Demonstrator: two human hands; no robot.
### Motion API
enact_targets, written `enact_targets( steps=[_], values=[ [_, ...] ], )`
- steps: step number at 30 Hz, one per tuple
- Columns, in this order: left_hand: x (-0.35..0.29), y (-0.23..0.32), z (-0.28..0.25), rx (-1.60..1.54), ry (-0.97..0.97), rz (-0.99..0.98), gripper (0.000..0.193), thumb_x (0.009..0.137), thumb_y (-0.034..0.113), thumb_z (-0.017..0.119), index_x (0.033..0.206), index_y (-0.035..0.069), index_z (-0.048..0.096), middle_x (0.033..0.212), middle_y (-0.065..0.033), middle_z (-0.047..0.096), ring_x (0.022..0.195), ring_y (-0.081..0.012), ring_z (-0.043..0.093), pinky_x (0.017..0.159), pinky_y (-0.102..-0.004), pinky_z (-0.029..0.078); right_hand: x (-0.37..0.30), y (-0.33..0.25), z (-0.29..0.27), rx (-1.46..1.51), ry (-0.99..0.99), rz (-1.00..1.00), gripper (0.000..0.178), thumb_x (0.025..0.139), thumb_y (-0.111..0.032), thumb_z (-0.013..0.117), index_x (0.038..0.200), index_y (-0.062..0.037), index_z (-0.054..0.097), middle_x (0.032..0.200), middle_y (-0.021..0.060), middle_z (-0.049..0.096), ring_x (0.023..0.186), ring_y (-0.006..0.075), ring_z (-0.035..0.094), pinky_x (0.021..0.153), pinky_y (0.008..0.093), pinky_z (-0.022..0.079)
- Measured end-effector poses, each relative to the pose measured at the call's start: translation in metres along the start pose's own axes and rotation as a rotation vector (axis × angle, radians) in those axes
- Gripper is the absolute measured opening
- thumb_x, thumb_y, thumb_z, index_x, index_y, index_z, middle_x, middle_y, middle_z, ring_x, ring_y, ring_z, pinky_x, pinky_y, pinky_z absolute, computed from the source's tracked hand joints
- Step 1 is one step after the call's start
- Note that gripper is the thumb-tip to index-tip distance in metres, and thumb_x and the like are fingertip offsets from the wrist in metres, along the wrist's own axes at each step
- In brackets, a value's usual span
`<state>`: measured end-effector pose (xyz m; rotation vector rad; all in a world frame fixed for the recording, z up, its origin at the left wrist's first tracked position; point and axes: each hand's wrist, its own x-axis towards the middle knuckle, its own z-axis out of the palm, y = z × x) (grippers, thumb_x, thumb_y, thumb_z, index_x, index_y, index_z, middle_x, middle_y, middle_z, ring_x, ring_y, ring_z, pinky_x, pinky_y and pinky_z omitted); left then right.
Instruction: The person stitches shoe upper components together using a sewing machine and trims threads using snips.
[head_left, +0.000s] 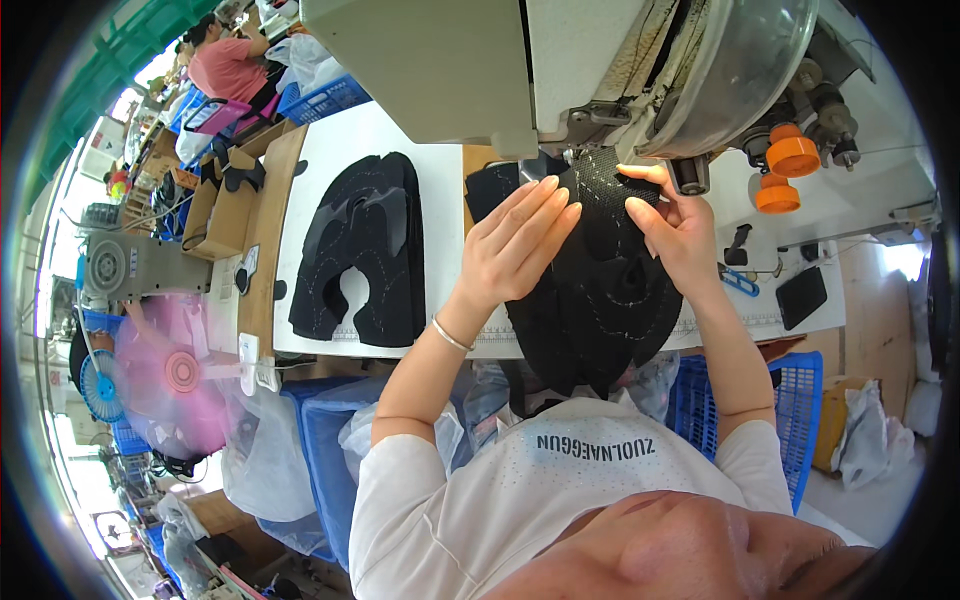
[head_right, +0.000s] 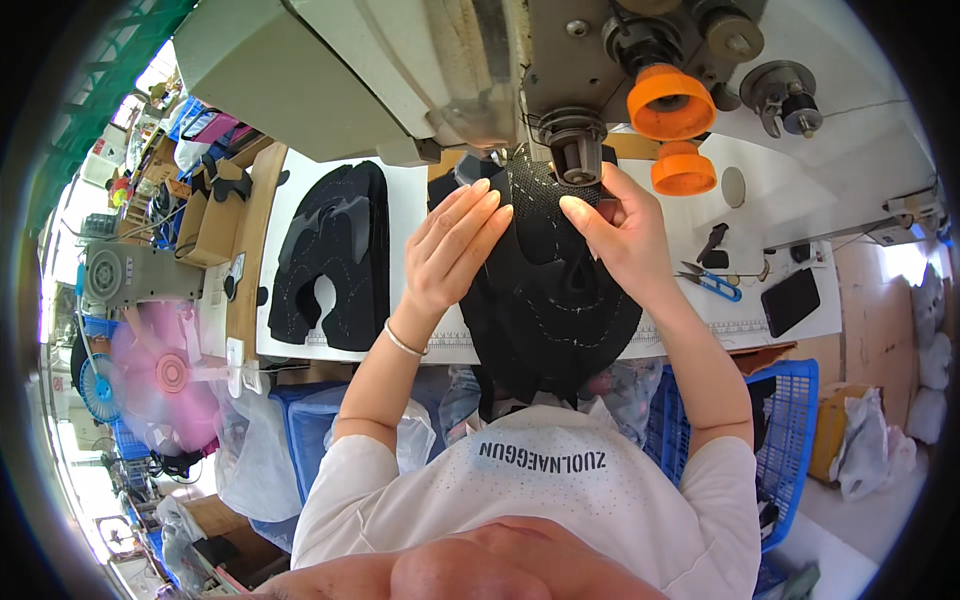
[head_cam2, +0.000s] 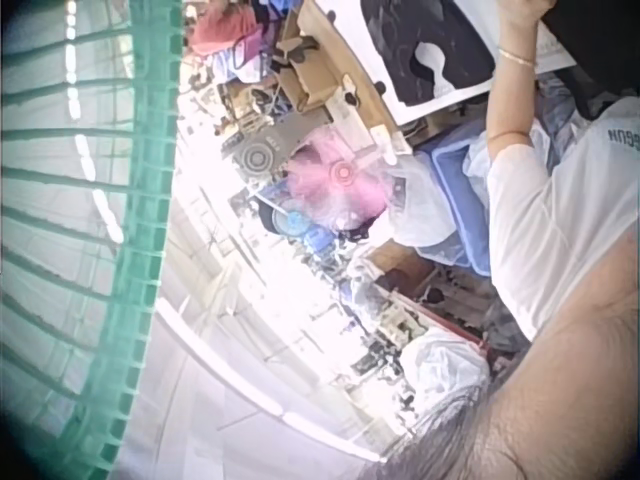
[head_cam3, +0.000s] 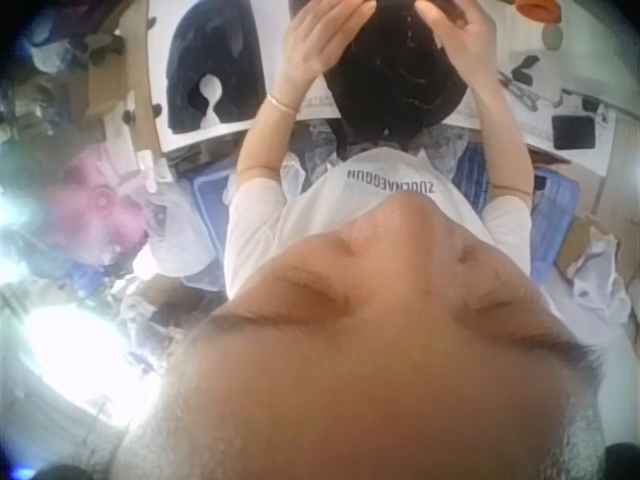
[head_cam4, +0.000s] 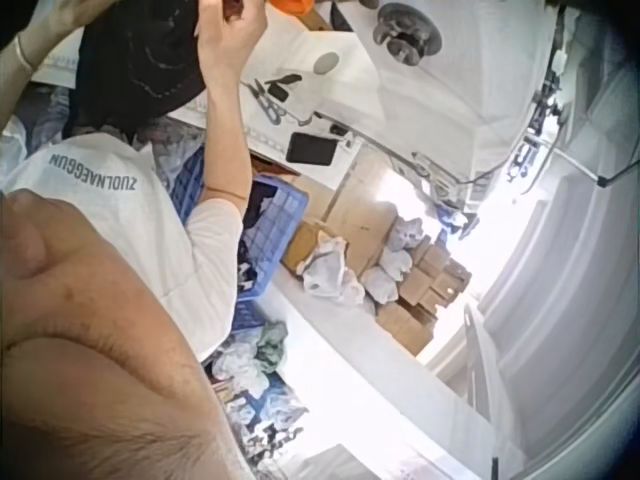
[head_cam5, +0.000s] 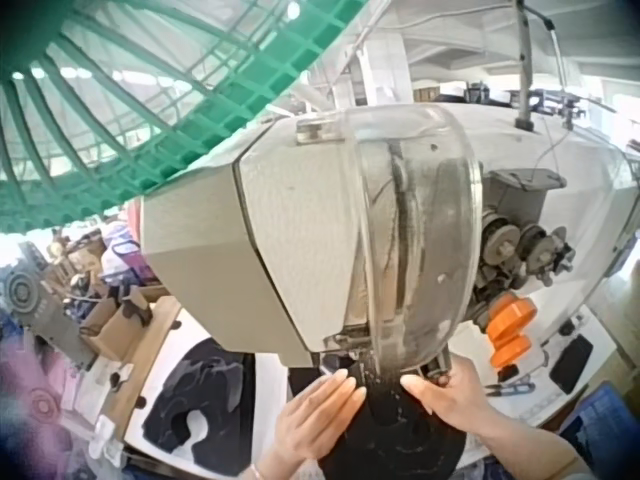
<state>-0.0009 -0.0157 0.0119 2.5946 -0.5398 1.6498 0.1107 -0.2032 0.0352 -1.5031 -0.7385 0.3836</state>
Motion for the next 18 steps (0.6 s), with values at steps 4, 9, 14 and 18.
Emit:
enact_targets(
  steps=[4, 9, 14, 18],
  values=[
    [0.004, -0.005, 0.001, -0.03, -0.007, 0.004, 0.026, 0.072, 0.002, 0.07, 0.097, -0.001, 0.072, 0.101, -0.0126, 0.068, 0.1, -0.0298, 0.068, 0.088, -0.0392, 0.059, 0.008, 0.007, -0.001, 0.022, -0.021, -0.009, 0.032, 0.09, -0.009, 0.062, 0.122, -0.0036, 0.062, 0.072, -0.0056, 0.051, 0.05, -0.0004, 0.04, 0.046, 0.0161, 0.032],
    [0.004, -0.01, 0.003, -0.057, -0.005, -0.007, 0.025, 0.072, 0.002, 0.069, 0.097, -0.002, 0.072, 0.101, -0.0128, 0.068, 0.1, -0.0302, 0.068, 0.087, -0.0401, 0.059, 0.01, 0.01, 0.0, 0.028, 0.011, -0.035, 0.023, 0.091, -0.011, 0.063, 0.113, -0.0034, 0.062, 0.07, -0.0046, 0.052, 0.05, 0.0003, 0.041, 0.046, 0.017, 0.033],
    [0.005, -0.013, 0.008, -0.067, 0.032, -0.014, 0.024, 0.073, 0.002, 0.069, 0.096, -0.001, 0.072, 0.099, -0.012, 0.068, 0.099, -0.03, 0.069, 0.087, -0.04, 0.059, 0.011, 0.01, 0.002, 0.041, 0.058, -0.046, 0.015, 0.09, -0.012, 0.065, 0.102, -0.0034, 0.062, 0.066, -0.0046, 0.052, 0.049, 0.001, 0.043, 0.046, 0.0179, 0.034],
    [0.004, -0.013, 0.011, -0.069, 0.049, -0.031, 0.023, 0.072, 0.002, 0.069, 0.095, 0.0, 0.072, 0.099, -0.0111, 0.069, 0.099, -0.0295, 0.069, 0.087, -0.0396, 0.059, 0.011, 0.01, 0.002, 0.043, 0.074, -0.06, 0.011, 0.09, -0.01, 0.065, 0.098, -0.0036, 0.061, 0.066, -0.0041, 0.054, 0.049, 0.001, 0.044, 0.045, 0.0179, 0.034]
  ],
)
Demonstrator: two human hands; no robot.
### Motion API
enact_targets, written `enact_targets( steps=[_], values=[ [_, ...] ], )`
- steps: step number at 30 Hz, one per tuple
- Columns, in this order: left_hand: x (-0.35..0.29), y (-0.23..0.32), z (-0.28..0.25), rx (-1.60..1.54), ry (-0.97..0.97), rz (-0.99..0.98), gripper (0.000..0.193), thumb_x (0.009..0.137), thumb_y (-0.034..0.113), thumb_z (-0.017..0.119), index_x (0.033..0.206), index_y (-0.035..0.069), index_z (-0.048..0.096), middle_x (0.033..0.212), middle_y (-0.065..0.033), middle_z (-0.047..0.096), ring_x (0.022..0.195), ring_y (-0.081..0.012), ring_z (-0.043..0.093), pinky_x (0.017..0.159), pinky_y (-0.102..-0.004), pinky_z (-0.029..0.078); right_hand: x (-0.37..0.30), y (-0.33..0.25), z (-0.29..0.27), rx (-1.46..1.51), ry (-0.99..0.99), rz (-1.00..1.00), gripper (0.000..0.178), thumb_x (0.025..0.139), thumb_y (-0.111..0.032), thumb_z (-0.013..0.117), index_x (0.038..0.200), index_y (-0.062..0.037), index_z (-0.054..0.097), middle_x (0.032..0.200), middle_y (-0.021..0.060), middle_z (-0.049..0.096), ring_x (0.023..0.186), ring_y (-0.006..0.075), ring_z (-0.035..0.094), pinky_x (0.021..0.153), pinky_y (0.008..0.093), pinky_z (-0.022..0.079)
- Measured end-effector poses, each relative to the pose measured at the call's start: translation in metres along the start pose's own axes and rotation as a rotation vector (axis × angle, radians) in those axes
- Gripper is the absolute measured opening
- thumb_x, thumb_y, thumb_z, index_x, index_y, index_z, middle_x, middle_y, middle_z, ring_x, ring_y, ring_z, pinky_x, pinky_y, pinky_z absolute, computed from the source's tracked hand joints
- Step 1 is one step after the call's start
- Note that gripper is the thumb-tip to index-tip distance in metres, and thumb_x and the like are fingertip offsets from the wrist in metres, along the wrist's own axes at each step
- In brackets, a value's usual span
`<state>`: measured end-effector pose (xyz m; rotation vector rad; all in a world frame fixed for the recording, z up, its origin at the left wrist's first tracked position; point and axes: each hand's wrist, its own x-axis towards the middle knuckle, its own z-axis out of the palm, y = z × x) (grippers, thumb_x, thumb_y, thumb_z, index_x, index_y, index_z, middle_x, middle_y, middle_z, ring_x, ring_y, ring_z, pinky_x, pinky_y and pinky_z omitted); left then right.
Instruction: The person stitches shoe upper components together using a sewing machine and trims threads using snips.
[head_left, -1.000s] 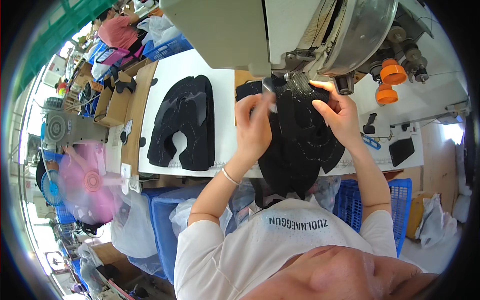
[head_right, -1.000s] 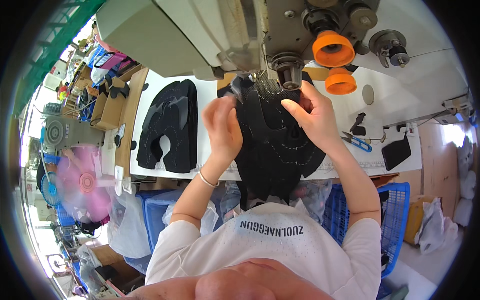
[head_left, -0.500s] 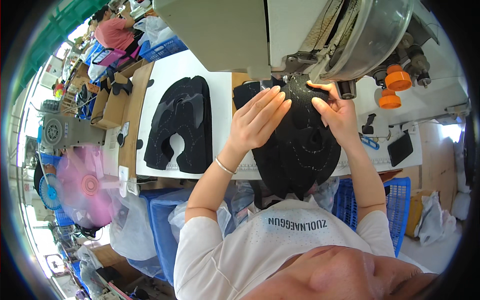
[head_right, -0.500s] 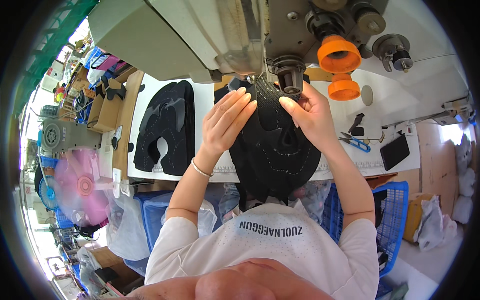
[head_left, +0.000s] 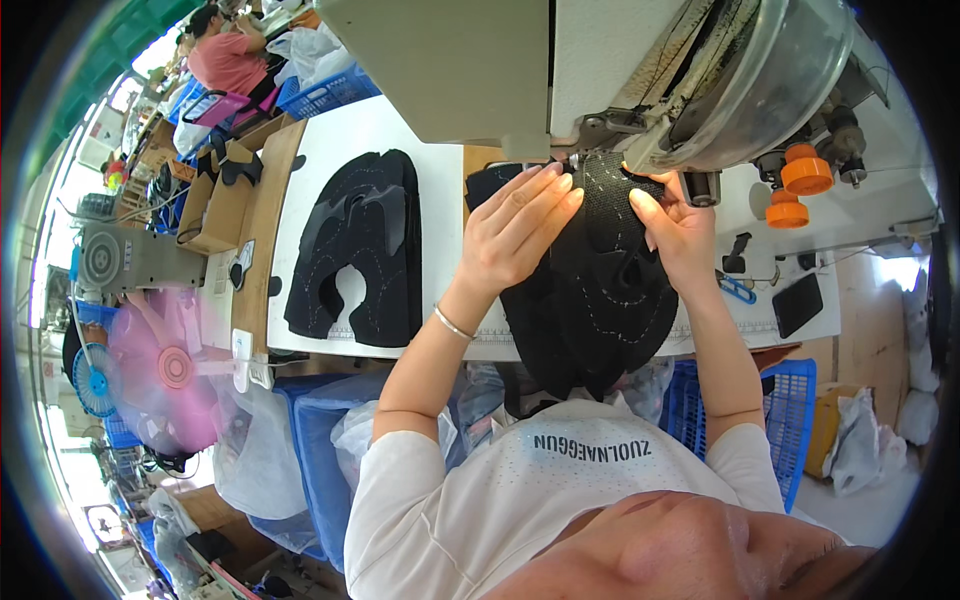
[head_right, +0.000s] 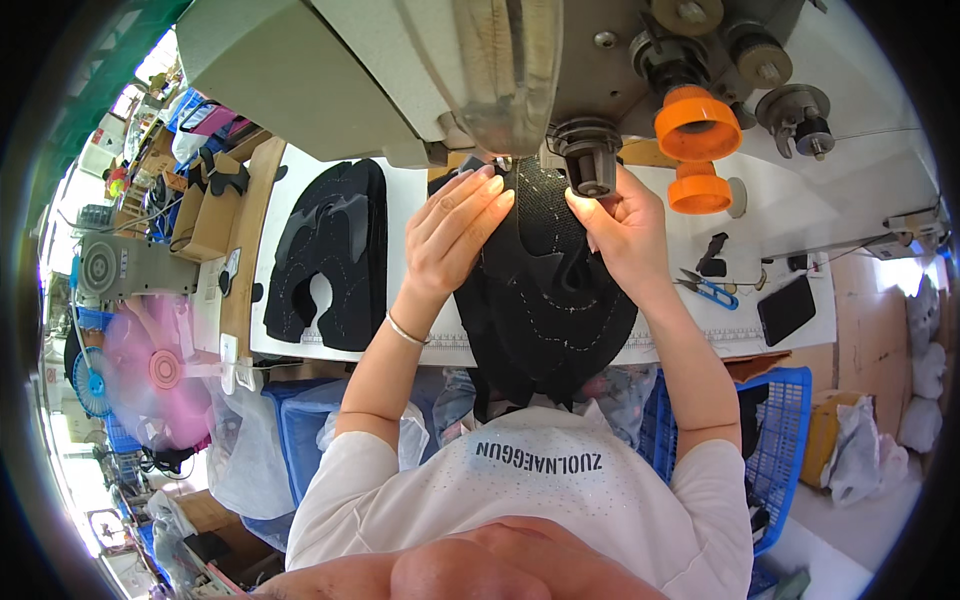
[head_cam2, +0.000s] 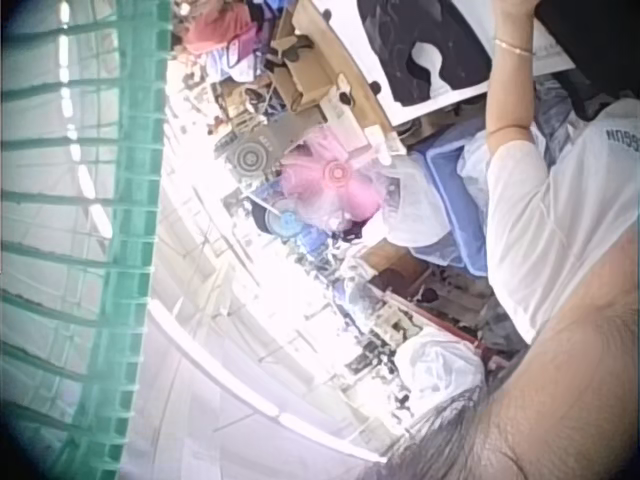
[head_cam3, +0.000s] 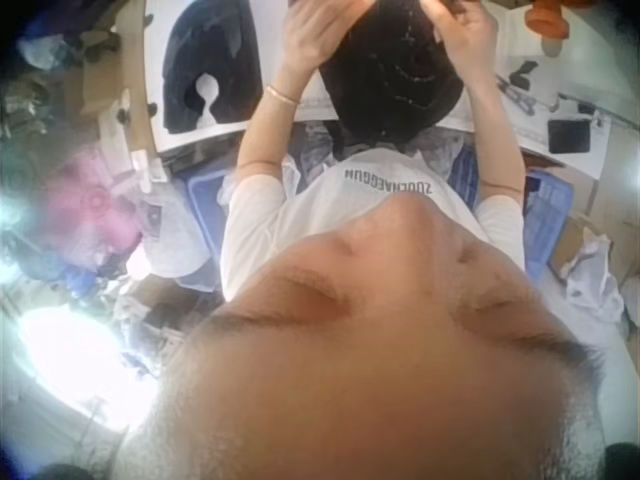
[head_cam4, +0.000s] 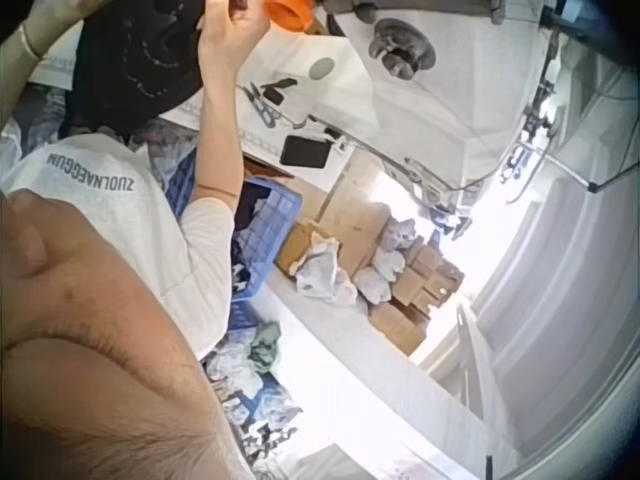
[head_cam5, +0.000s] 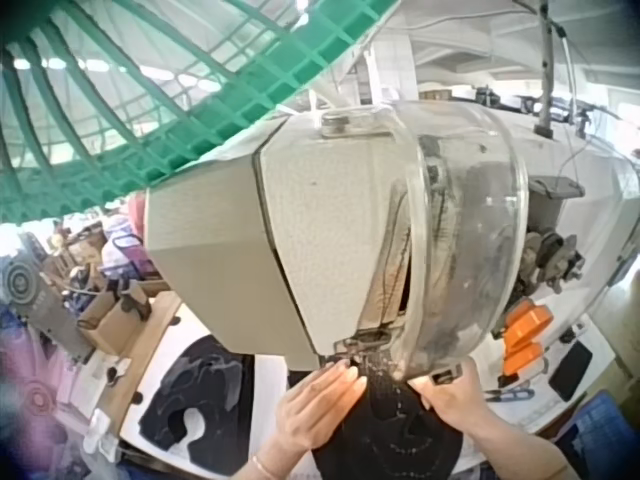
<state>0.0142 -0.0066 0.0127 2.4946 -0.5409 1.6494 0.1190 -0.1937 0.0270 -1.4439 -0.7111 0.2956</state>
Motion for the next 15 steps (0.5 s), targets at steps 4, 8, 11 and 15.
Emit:
enact_targets(
  steps=[4, 8, 11, 15],
  values=[
    [-0.0008, 0.0003, 0.0012, 0.004, 0.004, -0.006, 0.024, 0.072, 0.001, 0.069, 0.095, 0.0, 0.072, 0.099, -0.0111, 0.069, 0.099, -0.0297, 0.069, 0.087, -0.0398, 0.059, 0.0003, -0.0023, 0.0013, -0.001, 0.009, -0.005, 0.009, 0.091, -0.009, 0.065, 0.096, -0.0038, 0.061, 0.065, -0.0045, 0.053, 0.049, 0.0009, 0.043, 0.045, 0.018, 0.033],
    [-0.0007, 0.0018, 0.0021, 0.0, 0.017, -0.015, 0.024, 0.072, 0.001, 0.069, 0.096, -0.001, 0.072, 0.099, -0.0115, 0.069, 0.099, -0.0301, 0.069, 0.088, -0.0405, 0.059, 0.0017, -0.0008, 0.0004, 0.006, 0.001, -0.001, 0.008, 0.091, -0.008, 0.064, 0.096, -0.0038, 0.06, 0.064, -0.0052, 0.052, 0.049, 0.0008, 0.042, 0.045, 0.0179, 0.033],
    [-0.0036, 0.0024, 0.0051, 0.003, 0.044, -0.019, 0.023, 0.073, 0.0, 0.068, 0.096, -0.001, 0.072, 0.099, -0.012, 0.069, 0.099, -0.0303, 0.069, 0.088, -0.0413, 0.059, 0.0024, -0.0016, 0.001, -0.003, -0.004, 0.006, 0.006, 0.091, -0.008, 0.064, 0.093, -0.0046, 0.059, 0.064, -0.006, 0.05, 0.049, 0.0003, 0.041, 0.045, 0.0178, 0.031],
    [-0.0063, 0.0029, 0.0086, 0.001, 0.07, -0.03, 0.024, 0.073, -0.002, 0.067, 0.096, -0.001, 0.072, 0.099, -0.0124, 0.069, 0.099, -0.0306, 0.069, 0.088, -0.0419, 0.059, 0.0029, 0.0018, 0.0012, 0.005, 0.015, 0.03, 0.008, 0.091, -0.008, 0.065, 0.091, -0.0056, 0.057, 0.063, -0.0071, 0.049, 0.049, -0.0002, 0.04, 0.045, 0.018, 0.03]
  ],
)
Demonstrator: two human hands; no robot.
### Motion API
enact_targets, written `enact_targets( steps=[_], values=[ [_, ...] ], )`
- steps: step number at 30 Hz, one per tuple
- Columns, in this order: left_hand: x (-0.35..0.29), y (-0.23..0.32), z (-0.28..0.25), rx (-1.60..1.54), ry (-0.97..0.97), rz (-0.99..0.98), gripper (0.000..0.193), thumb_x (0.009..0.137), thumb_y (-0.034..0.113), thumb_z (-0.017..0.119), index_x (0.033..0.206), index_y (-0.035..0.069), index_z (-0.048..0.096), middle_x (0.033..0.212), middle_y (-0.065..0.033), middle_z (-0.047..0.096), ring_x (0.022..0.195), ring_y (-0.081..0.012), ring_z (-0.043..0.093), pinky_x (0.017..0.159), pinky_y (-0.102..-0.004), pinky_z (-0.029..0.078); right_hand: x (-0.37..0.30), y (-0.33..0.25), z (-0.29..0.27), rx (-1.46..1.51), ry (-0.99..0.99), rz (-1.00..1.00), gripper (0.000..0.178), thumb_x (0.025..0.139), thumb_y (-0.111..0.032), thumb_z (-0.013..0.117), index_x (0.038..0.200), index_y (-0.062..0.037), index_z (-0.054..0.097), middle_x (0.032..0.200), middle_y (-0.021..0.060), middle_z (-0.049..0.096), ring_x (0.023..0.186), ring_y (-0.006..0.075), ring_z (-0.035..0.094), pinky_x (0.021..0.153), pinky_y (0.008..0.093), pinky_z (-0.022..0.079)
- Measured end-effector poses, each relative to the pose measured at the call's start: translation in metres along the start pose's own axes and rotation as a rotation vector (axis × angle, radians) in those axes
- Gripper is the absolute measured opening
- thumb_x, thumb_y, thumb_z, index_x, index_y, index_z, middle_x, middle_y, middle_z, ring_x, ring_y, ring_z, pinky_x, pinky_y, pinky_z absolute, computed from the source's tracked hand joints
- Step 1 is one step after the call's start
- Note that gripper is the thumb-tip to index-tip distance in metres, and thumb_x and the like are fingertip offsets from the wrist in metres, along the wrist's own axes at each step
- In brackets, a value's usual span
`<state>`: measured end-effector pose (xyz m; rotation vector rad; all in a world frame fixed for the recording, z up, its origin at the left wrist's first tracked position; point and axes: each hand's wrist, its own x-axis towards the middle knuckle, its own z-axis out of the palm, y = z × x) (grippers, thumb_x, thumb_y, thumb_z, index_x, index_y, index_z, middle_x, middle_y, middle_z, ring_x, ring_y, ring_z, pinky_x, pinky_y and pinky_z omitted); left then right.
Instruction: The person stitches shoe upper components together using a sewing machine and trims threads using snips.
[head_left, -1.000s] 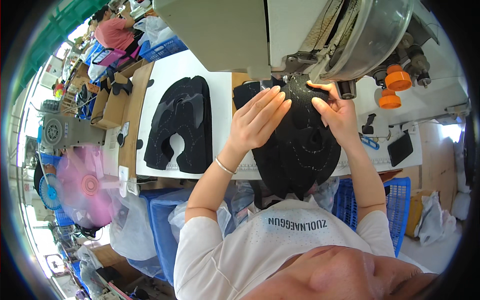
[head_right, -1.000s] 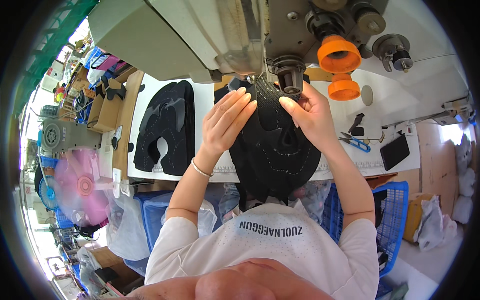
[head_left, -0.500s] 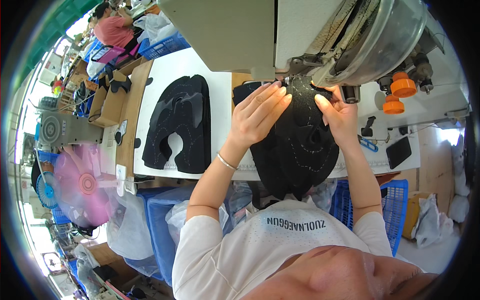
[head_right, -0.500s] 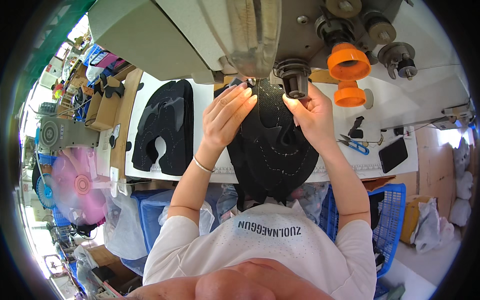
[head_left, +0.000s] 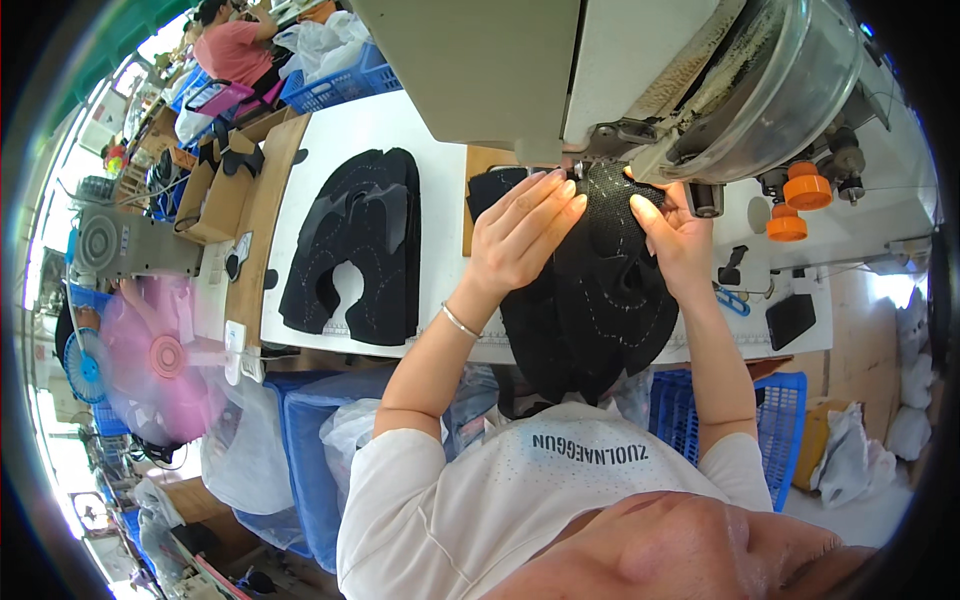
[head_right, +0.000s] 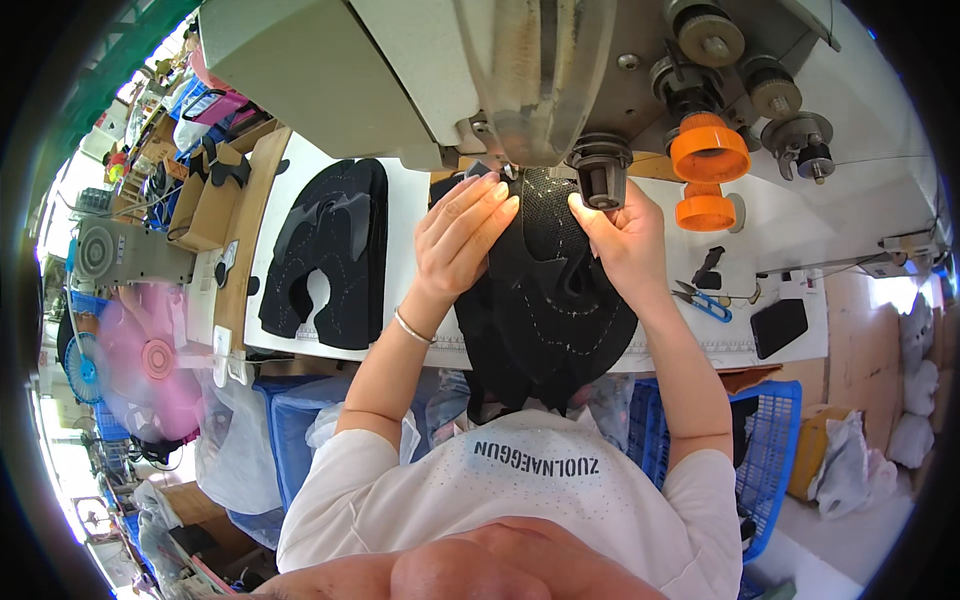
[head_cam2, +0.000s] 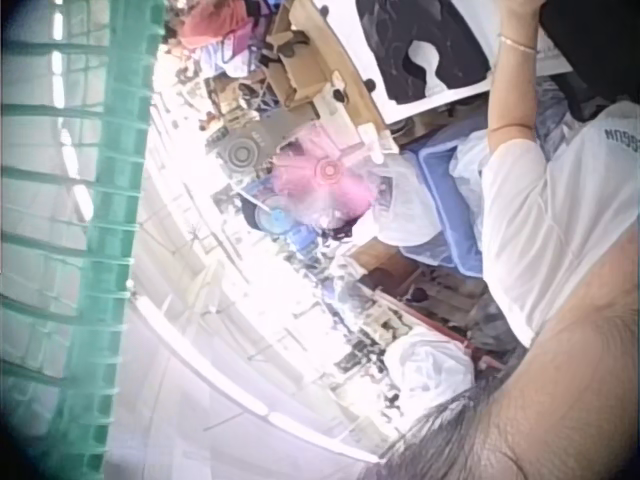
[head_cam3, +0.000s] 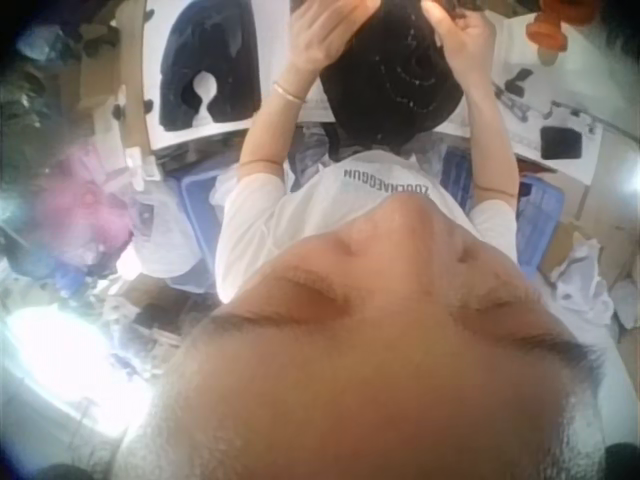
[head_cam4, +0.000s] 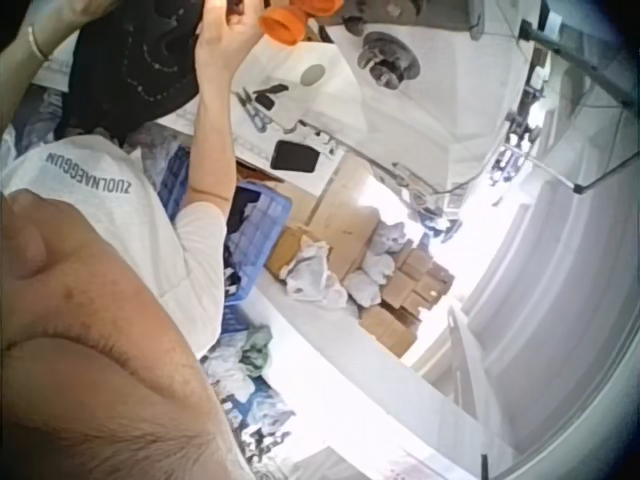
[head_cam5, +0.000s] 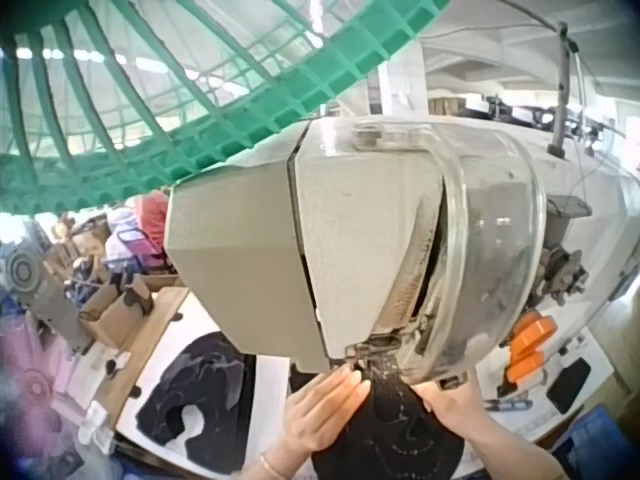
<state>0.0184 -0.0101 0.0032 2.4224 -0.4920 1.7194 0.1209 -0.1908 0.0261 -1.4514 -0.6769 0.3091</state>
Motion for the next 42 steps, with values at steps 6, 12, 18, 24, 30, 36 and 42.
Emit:
enact_targets(
  steps=[6, 12, 18, 24, 30, 36, 42],
  values=[
    [-0.002, -0.001, 0.003, -0.007, 0.026, -0.027, 0.025, 0.074, -0.002, 0.065, 0.097, 0.0, 0.072, 0.1, -0.0125, 0.069, 0.1, -0.031, 0.069, 0.088, -0.0416, 0.058, 0.001, -0.001, 0.002, 0.075, -0.006, 0.042, 0.012, 0.09, -0.009, 0.066, 0.097, -0.005, 0.057, 0.068, -0.0056, 0.051, 0.05, 0.0011, 0.042, 0.045, 0.0183, 0.033],
    [-0.006, 0.002, -0.013, 0.032, -0.042, 0.057, 0.027, 0.07, 0.004, 0.068, 0.097, 0.0, 0.073, 0.099, -0.0113, 0.068, 0.101, -0.0275, 0.068, 0.088, -0.0378, 0.059, -0.005, -0.005, -0.002, 0.014, -0.045, 0.066, 0.017, 0.089, -0.01, 0.068, 0.101, -0.0042, 0.057, 0.076, -0.0027, 0.057, 0.053, 0.0023, 0.046, 0.046, 0.0188, 0.037],
    [-0.008, 0.006, -0.024, 0.002, -0.07, 0.132, 0.024, 0.071, 0.005, 0.069, 0.093, -0.001, 0.073, 0.097, -0.0155, 0.07, 0.097, -0.0305, 0.069, 0.086, -0.0403, 0.06, -0.004, -0.005, -0.001, -0.046, -0.023, 0.048, 0.018, 0.089, -0.011, 0.069, 0.102, -0.0026, 0.059, 0.068, -0.0034, 0.055, 0.051, 0.0029, 0.046, 0.046, 0.0196, 0.036],
    [-0.007, 0.004, -0.019, -0.005, -0.048, 0.108, 0.023, 0.07, 0.005, 0.069, 0.092, -0.001, 0.073, 0.095, -0.0149, 0.07, 0.095, -0.0301, 0.069, 0.084, -0.0398, 0.06, 0.002, -0.007, -0.001, -0.093, -0.002, 0.04, 0.017, 0.088, -0.015, 0.07, 0.096, -0.0013, 0.063, 0.061, -0.0047, 0.052, 0.049, 0.0034, 0.046, 0.046, 0.0211, 0.036],
    [-0.01, 0.006, -0.023, 0.039, -0.054, 0.154, 0.022, 0.073, 0.005, 0.069, 0.094, 0.001, 0.073, 0.097, -0.0108, 0.07, 0.098, -0.0263, 0.069, 0.089, -0.0362, 0.058, 0.01, -0.003, -0.006, -0.217, 0.005, 0.046, 0.021, 0.087, -0.021, 0.072, 0.089, -0.0011, 0.064, 0.059, -0.0028, 0.052, 0.049, 0.0061, 0.047, 0.047, 0.0236, 0.036],
    [-0.003, 0.006, -0.019, 0.025, -0.033, 0.132, 0.024, 0.069, 0.005, 0.07, 0.092, -0.002, 0.072, 0.093, -0.0143, 0.07, 0.093, -0.0288, 0.07, 0.082, -0.0377, 0.06, 0.02, 0.0, -0.011, -0.344, 0.067, 0.122, 0.026, 0.084, -0.021, 0.077, 0.09, -0.002, 0.06, 0.059, 0.0002, 0.054, 0.05, 0.0087, 0.051, 0.048, 0.0259, 0.04],
    [-0.001, 0.002, -0.014, 0.022, -0.018, 0.122, 0.023, 0.069, 0.002, 0.071, 0.091, -0.002, 0.072, 0.091, -0.0138, 0.07, 0.093, -0.028, 0.07, 0.082, -0.0373, 0.06, 0.03, 0.024, -0.025, -0.423, 0.076, 0.023, 0.03, 0.087, -0.028, 0.073, 0.07, -0.008, 0.06, 0.061, -0.0051, 0.049, 0.053, 0.0044, 0.041, 0.05, 0.0239, 0.031]
  ],
)
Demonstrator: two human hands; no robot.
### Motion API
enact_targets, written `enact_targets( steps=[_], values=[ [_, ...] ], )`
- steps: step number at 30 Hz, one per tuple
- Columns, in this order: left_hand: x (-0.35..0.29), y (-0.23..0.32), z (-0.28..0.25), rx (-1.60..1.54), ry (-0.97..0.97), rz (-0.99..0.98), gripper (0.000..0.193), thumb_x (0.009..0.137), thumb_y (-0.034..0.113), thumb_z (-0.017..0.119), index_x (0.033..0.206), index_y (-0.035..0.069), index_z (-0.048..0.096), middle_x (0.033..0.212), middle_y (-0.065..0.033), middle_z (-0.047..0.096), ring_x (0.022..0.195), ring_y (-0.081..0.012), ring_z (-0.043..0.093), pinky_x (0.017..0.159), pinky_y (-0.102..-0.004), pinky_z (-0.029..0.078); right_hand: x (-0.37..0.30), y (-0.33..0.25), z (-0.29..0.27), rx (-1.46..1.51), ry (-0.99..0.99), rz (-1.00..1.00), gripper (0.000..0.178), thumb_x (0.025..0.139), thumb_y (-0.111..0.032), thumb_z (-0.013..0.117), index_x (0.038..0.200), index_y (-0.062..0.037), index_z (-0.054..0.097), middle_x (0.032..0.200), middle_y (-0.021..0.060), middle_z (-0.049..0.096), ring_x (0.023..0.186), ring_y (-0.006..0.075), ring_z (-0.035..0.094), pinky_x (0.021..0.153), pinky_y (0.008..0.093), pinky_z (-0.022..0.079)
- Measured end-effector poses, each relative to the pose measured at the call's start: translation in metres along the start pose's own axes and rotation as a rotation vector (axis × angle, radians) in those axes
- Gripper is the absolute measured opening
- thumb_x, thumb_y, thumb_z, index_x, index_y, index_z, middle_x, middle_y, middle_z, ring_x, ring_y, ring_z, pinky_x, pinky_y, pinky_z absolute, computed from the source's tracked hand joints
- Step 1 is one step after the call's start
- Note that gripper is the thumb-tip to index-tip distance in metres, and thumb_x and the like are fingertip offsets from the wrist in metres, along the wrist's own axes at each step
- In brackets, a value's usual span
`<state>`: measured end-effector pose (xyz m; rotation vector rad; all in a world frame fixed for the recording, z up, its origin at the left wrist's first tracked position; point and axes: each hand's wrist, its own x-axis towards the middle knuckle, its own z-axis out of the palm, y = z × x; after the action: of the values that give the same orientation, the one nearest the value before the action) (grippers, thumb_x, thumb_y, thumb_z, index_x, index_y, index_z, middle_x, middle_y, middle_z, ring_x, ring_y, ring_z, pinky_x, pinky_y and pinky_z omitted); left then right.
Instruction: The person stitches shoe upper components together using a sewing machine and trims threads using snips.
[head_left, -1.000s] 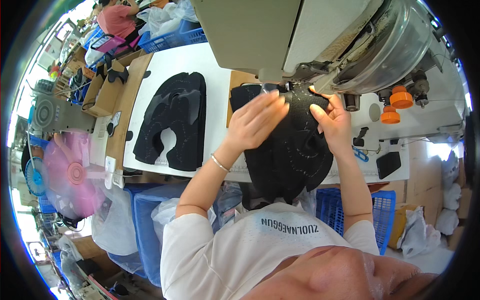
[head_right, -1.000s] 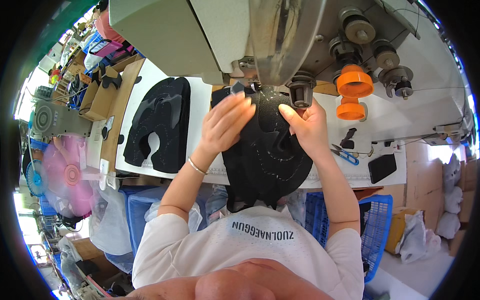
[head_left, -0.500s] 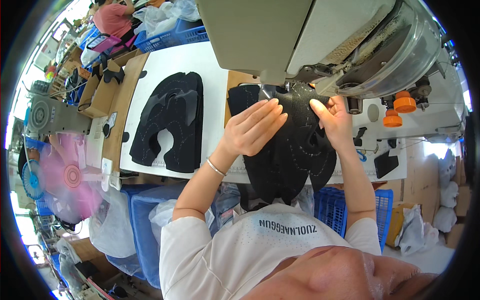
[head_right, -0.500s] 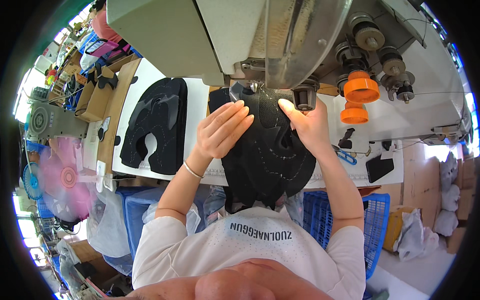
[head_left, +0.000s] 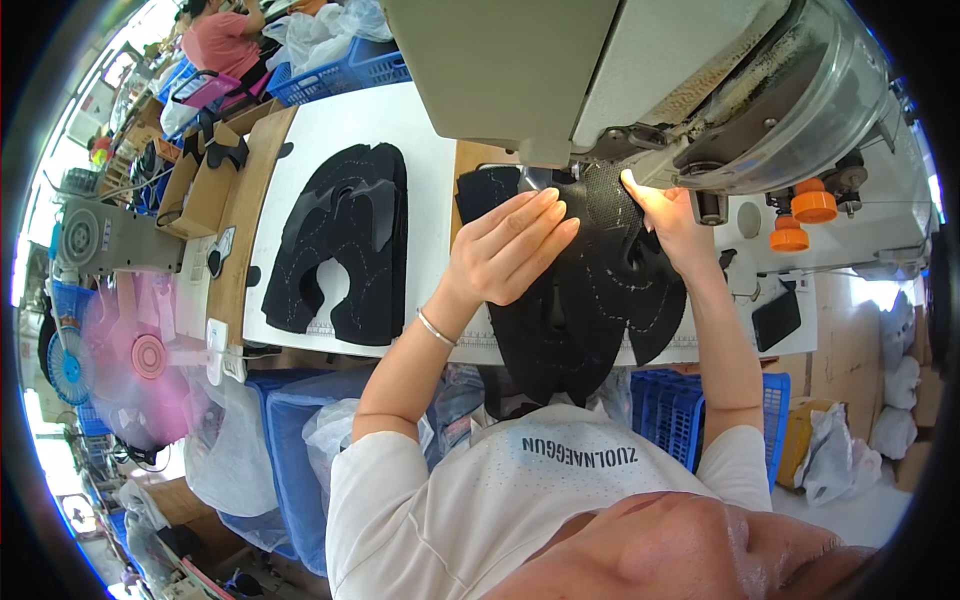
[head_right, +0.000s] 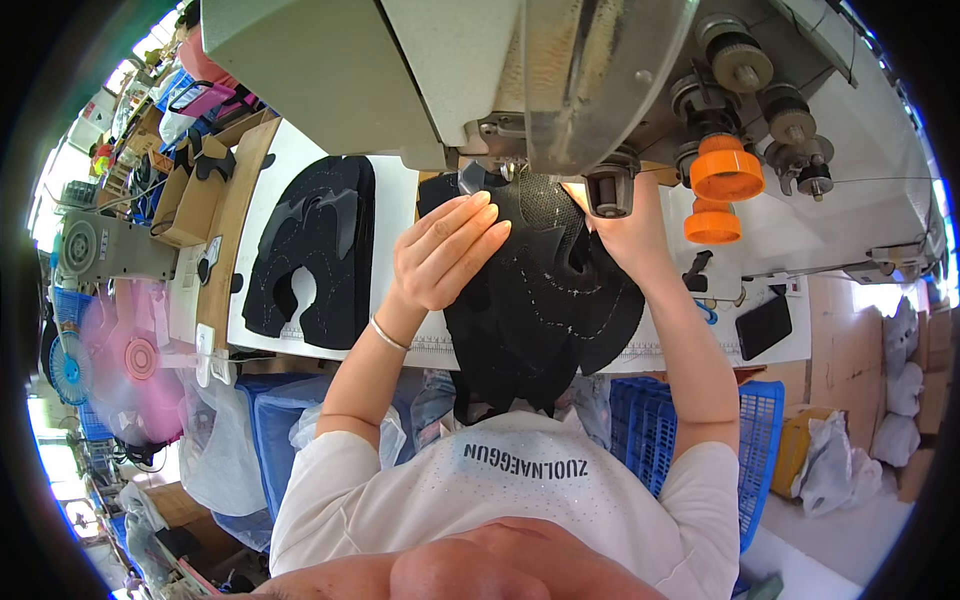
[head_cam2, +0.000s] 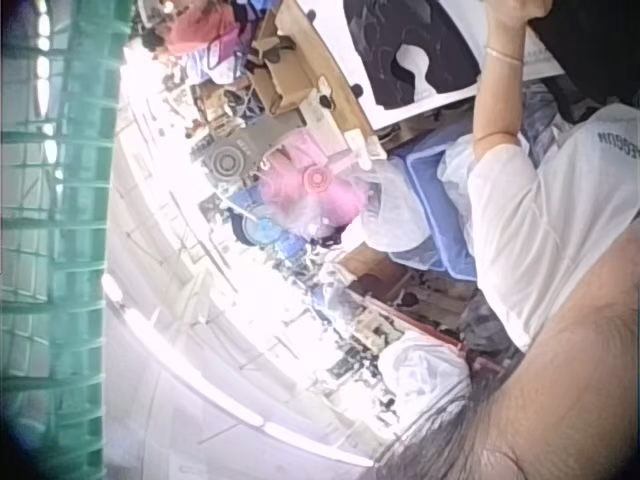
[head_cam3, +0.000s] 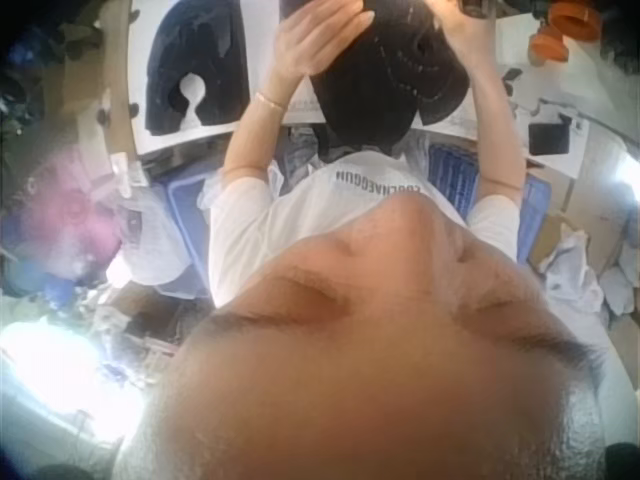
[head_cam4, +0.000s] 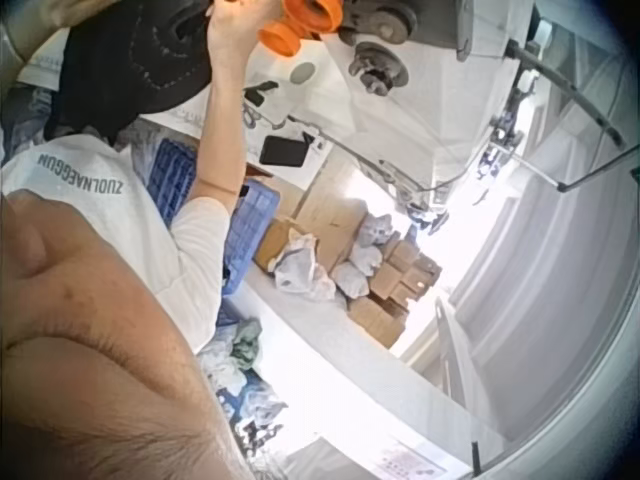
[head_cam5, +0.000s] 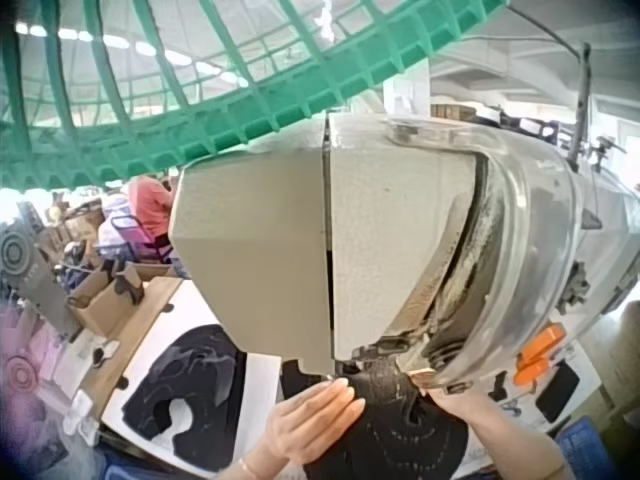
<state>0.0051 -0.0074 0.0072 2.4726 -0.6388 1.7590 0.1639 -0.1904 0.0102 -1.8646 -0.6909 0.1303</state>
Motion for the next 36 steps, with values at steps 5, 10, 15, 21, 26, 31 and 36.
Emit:
enact_targets(
  steps=[5, 10, 15, 21, 26, 31, 36],
  values=[
    [-0.001, -0.004, 0.002, 0.034, -0.017, -0.025, 0.022, 0.07, 0.003, 0.069, 0.092, 0.0, 0.073, 0.094, -0.0124, 0.069, 0.096, -0.0268, 0.069, 0.085, -0.036, 0.06, 0.01, 0.004, -0.006, 0.034, -0.162, 0.011, 0.029, 0.08, -0.005, 0.072, 0.101, -0.0033, 0.053, 0.085, 0.0062, 0.059, 0.071, 0.0142, 0.059, 0.063, 0.0286, 0.047],
    [0.005, -0.002, -0.002, -0.047, -0.035, -0.095, 0.025, 0.071, 0.001, 0.07, 0.096, -0.001, 0.071, 0.102, -0.011, 0.069, 0.1, -0.0286, 0.068, 0.087, -0.0397, 0.058, 0.026, 0.036, -0.002, -0.056, -0.086, -0.152, 0.027, 0.077, -0.008, 0.072, 0.098, -0.0013, 0.057, 0.085, 0.0083, 0.061, 0.07, 0.0222, 0.059, 0.066, 0.0344, 0.047],
    [0.032, 0.033, -0.023, -0.09, -0.298, -0.325, 0.031, 0.077, 0.011, 0.068, 0.105, -0.001, 0.069, 0.104, -0.0111, 0.067, 0.102, -0.0271, 0.063, 0.091, -0.0407, 0.05, 0.027, 0.026, 0.001, -0.038, -0.109, -0.089, 0.018, 0.076, -0.007, 0.069, 0.089, -0.0007, 0.06, 0.083, 0.0107, 0.062, 0.074, 0.0242, 0.06, 0.068, 0.0361, 0.047],
    [0.038, 0.049, -0.016, 0.195, -0.477, -0.334, 0.052, 0.082, 0.046, 0.066, 0.12, 0.01, 0.066, 0.11, -0.0089, 0.06, 0.108, -0.0234, 0.056, 0.092, -0.0379, 0.044, 0.03, 0.038, 0.005, 0.013, -0.017, -0.112, 0.013, 0.075, -0.007, 0.069, 0.083, -0.0006, 0.06, 0.08, 0.0109, 0.061, 0.078, 0.0239, 0.06, 0.07, 0.0362, 0.046],
    [0.036, 0.047, -0.013, 0.228, -0.473, -0.347, 0.051, 0.082, 0.048, 0.065, 0.12, 0.013, 0.067, 0.112, -0.0105, 0.059, 0.112, -0.0261, 0.055, 0.095, -0.0401, 0.043, 0.031, 0.034, 0.004, 0.032, -0.031, -0.107, 0.02, 0.075, -0.006, 0.069, 0.09, -0.0012, 0.057, 0.087, 0.0098, 0.061, 0.079, 0.0227, 0.059, 0.071, 0.0353, 0.047],
    [0.041, 0.047, -0.018, 0.179, -0.474, -0.402, 0.044, 0.08, 0.039, 0.069, 0.115, 0.012, 0.069, 0.115, -0.0117, 0.059, 0.119, -0.0281, 0.054, 0.102, -0.0423, 0.041, 0.015, 0.022, 0.003, 0.07, -0.07, -0.058, 0.029, 0.075, -0.003, 0.071, 0.099, -0.003, 0.054, 0.09, 0.0077, 0.06, 0.08, 0.0184, 0.059, 0.071, 0.0318, 0.048],
    [0.042, 0.043, -0.02, 0.135, -0.461, -0.432, 0.04, 0.078, 0.032, 0.072, 0.113, 0.011, 0.069, 0.117, -0.0117, 0.059, 0.125, -0.0292, 0.052, 0.106, -0.0444, 0.038, 0.011, 0.02, 0.006, 0.238, -0.033, -0.076, 0.026, 0.078, 0.001, 0.069, 0.098, -0.0029, 0.053, 0.09, 0.0061, 0.061, 0.081, 0.0153, 0.06, 0.071, 0.0298, 0.05]
  ],
)
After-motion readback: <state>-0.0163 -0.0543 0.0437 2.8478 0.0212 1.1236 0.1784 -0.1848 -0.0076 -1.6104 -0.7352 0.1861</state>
